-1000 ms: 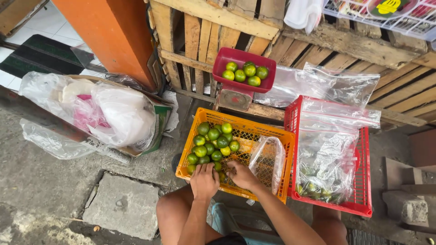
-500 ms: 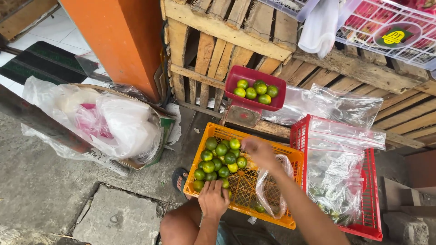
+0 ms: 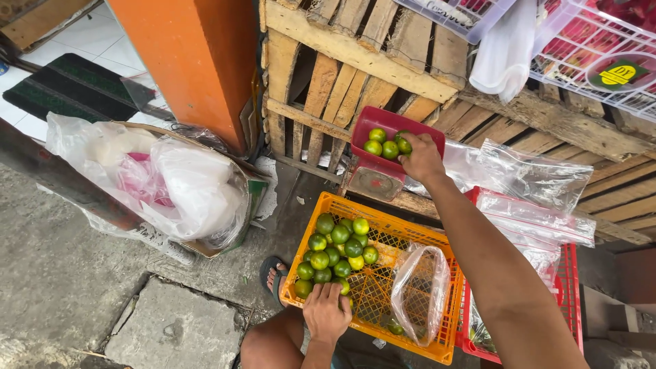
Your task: The person picks green limes from an orange crate and places them into a red weighing tray. They then transfer the limes into a clear plastic bag, seal it, and place the bag into a red crate. The process is repeated to pack multiple bags of limes.
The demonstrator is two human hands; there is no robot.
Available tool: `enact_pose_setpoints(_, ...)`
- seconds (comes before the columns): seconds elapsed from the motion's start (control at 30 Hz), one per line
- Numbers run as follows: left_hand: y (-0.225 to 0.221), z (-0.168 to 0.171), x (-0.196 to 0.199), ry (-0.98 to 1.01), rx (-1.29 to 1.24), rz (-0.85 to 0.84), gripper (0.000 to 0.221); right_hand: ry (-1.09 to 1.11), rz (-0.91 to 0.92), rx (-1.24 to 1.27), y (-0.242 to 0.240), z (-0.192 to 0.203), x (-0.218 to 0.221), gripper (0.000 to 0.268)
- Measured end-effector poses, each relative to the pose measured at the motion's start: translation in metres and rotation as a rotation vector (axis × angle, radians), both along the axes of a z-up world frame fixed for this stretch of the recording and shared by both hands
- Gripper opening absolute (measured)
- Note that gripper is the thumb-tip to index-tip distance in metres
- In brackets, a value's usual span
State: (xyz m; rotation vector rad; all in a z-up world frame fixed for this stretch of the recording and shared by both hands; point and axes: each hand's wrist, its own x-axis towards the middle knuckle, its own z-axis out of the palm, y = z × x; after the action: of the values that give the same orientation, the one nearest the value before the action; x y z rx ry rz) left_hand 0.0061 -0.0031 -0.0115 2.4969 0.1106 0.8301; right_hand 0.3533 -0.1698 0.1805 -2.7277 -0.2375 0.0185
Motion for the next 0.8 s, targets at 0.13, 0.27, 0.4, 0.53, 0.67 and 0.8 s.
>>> enact_pose_setpoints(0.13, 0.000, 0.000, 0.001, 0.021, 0.002, -0.013, 0.011, -0.036, -0.017, 0.023, 0.008, 0.011, -0.003, 0.052)
enact_pose_setpoints(0.27, 0.000, 0.002, -0.003, 0.024, -0.015, -0.002, 0.012, -0.281, 0.010, 0.321, 0.004, 0.030, -0.044, 0.040)
enact_pose_setpoints(0.4, 0.002, 0.012, 0.000, -0.013, -0.001, -0.003, 0.012, -0.078, -0.025, 0.428, -0.022, 0.024, -0.154, 0.022)
enact_pose_setpoints(0.53, 0.003, 0.011, 0.000, -0.056, 0.005, -0.007, 0.014, 0.403, -0.087, 0.185, -0.072, -0.049, -0.246, 0.028)
enact_pose_setpoints(0.67, 0.002, 0.010, -0.006, -0.062, 0.032, -0.011, 0.014, 0.573, 0.239, -0.084, -0.105, -0.111, -0.295, 0.040)
enact_pose_setpoints(0.8, -0.001, 0.010, -0.009, -0.049, 0.043, 0.014, 0.015, 0.658, 0.425, -0.357, -0.100, -0.148, -0.297, 0.045)
